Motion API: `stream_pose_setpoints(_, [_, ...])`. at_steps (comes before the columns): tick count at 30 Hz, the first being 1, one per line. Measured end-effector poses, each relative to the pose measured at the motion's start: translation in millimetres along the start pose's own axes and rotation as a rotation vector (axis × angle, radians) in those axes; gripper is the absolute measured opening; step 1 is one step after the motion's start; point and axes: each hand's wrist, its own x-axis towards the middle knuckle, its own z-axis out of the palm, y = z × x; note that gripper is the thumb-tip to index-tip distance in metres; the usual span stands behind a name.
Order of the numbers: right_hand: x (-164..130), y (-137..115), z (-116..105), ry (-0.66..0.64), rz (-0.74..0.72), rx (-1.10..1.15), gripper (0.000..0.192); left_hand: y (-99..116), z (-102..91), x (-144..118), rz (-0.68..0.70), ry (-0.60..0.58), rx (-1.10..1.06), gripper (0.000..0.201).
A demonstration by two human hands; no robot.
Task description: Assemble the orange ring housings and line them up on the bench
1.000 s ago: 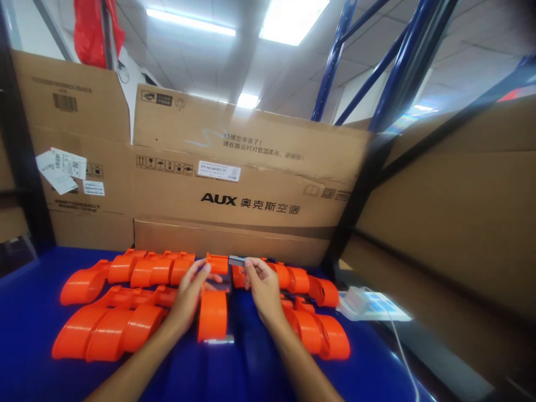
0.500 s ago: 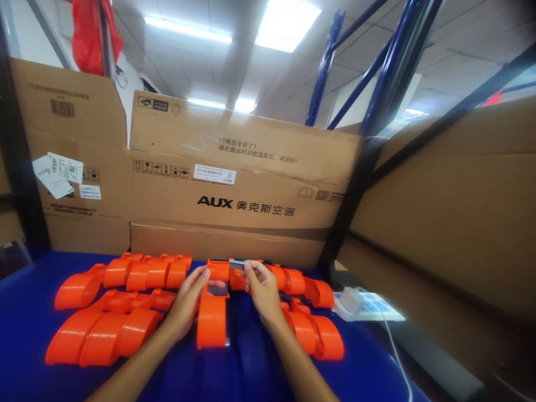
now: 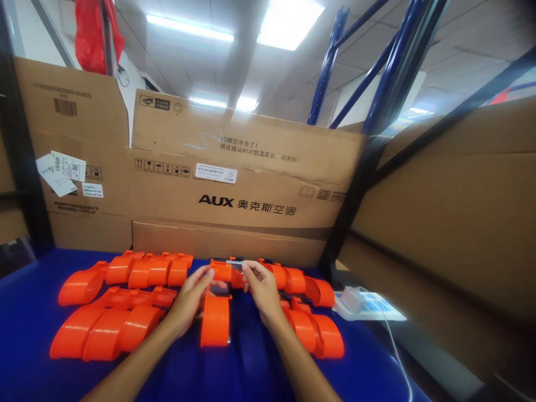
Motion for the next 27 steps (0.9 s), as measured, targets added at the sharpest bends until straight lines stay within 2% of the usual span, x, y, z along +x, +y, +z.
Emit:
stream_pose_setpoints(2, [-1, -3, -2, 0.049, -0.006, -0.007, 0.035, 0, -0.9, 0, -0.007, 0.033, -0.008, 0.057])
stream_pose_setpoints(5, [-2, -6, -4, 0.047, -0.019, -0.045, 0.034, 2, -1.9, 1, -0.019, 0.057, -0.017, 0.058])
stream_pose_setpoints(13, [-3, -8, -3, 0.059, -0.017, -0.028, 0.037, 2, -1.1, -1, -0.008, 0.036, -0.008, 0.057])
stream_pose_setpoints(17, [-3, -6, -3, -0.001, 0.016, 0.045, 0.035, 5, -2.4, -1, -0.001, 0.009, 0.016, 0.059])
stream_pose_setpoints(27, [-12, -2, 7, -0.188, 0.066, 0.095, 0.032, 7, -2.8, 0, 0.021, -0.117, 0.1, 0.049])
